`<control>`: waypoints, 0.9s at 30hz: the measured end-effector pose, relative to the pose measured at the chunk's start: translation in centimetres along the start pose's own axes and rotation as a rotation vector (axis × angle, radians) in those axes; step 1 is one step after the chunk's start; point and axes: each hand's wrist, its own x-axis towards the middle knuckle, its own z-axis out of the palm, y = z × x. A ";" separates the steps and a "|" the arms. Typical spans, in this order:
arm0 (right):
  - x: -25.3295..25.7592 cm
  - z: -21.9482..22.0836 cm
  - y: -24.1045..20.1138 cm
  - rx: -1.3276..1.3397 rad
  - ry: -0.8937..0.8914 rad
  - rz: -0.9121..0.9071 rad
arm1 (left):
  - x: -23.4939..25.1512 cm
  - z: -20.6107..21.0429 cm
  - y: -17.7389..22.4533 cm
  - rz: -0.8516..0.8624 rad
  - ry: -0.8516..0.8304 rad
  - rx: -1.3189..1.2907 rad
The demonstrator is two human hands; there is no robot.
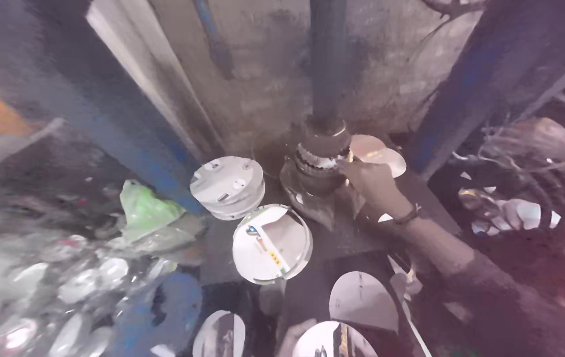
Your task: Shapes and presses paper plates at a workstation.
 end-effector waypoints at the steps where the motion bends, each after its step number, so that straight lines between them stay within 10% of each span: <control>1: 0.4 -0.1 0.0 -0.016 -0.056 0.009 | 0.1 -0.1 0.1 0.017 -0.022 0.037; 7: 1.1 -0.7 -1.2 0.025 0.050 -0.295 | 1.6 -1.3 1.4 0.091 0.059 0.119; 13: -8.2 -1.8 -2.5 0.011 0.233 -0.046 | 4.3 -2.4 1.8 0.281 0.145 0.099; 19: -13.7 -3.7 0.9 0.292 -0.296 0.333 | 8.1 2.3 4.5 0.241 0.173 0.168; 23: -11.4 -7.6 -1.2 0.778 -0.420 0.180 | 12.4 6.0 5.7 0.339 0.250 0.140; 27: -7.5 -6.6 0.2 1.061 -0.355 0.442 | 15.5 6.8 8.3 0.364 0.230 0.051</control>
